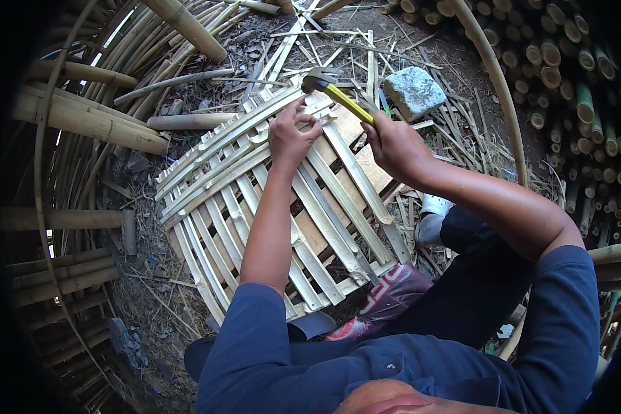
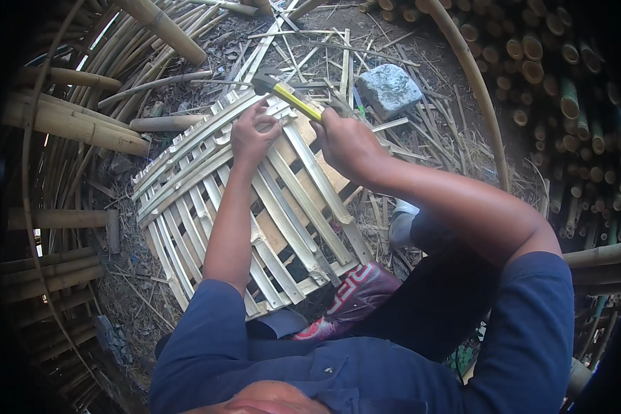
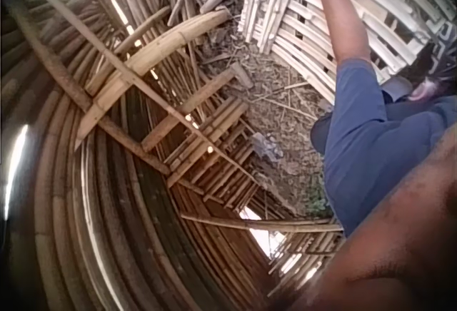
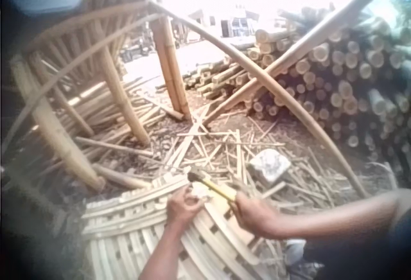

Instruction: The person hammers small nails into thin bamboo strips using a hammer to assemble a grate-like panel.

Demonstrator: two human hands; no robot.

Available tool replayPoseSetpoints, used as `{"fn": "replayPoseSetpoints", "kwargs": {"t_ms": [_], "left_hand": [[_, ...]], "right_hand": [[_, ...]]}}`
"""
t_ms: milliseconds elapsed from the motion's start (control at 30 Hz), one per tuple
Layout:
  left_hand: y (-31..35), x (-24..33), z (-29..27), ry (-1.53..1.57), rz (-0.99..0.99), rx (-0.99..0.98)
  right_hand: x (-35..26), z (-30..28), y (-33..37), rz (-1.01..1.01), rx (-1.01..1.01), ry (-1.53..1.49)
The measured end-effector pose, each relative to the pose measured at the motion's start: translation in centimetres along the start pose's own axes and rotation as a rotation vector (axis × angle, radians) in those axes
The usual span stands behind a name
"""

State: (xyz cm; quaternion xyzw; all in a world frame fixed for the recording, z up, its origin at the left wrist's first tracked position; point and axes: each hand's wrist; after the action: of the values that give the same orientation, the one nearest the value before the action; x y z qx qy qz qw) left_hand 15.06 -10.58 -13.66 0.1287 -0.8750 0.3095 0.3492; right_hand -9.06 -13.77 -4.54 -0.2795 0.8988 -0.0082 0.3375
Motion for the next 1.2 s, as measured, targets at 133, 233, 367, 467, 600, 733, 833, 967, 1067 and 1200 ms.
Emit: {"fn": "replayPoseSetpoints", "kwargs": {"t_ms": [133, 233, 367, 467, 600, 733, 833, 967, 1067, 1200], "left_hand": [[0.0, -0.8, 0.5, 0.07, 0.014, 0.039], [0.1, -0.4, 0.6, 0.035, -0.021, 0.019], [0.1, -0.6, 0.6, 0.032, -0.048, 0.033], [0.2, -0.4, 0.2, 0.025, -0.035, 0.014], [-0.1, 0.0, 0.2, -0.057, 0.03, 0.013], [0.0, 0.0, 0.4, 0.067, -0.075, 0.023], [0.1, -0.1, 0.2, -0.009, 0.026, 0.04], [0.3, 0.0, 0.1, 0.003, -0.019, 0.035], [0.0, 0.0, -0.1, -0.063, 0.072, 0.04], [0.0, 0.2, 0.4, -0.053, -0.025, 0.02]], "right_hand": [[1.7, 1.4, 0.2, 0.016, -0.112, 0.113], [0.3, 0.0, -0.4, -0.063, 0.021, 0.011], [1.4, 1.4, 0.0, -0.037, -0.144, 0.147], [1.0, 1.3, -0.2, -0.018, -0.042, 0.023], [1.2, 1.3, 0.1, -0.08, 0.024, -0.008], [1.2, 1.8, 0.0, -0.012, -0.052, 0.058], [-0.2, 0.1, -0.1, -0.051, -0.025, 0.022], [0.8, 1.4, 0.4, 0.009, -0.089, 0.142], [-0.1, -0.1, -0.2, -0.019, -0.05, 0.051], [2.2, 1.5, 0.3, -0.048, -0.129, 0.161]]}}
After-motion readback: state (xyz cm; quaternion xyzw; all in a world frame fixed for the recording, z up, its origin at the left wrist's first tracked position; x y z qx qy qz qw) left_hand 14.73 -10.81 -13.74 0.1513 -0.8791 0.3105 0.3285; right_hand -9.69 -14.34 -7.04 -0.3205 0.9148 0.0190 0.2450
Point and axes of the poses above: each hand's wrist, its own y-axis away from the middle knuckle, its own z-axis out of the palm, x = y × z, and after that the axes turned 11 degrees about x, right-handed
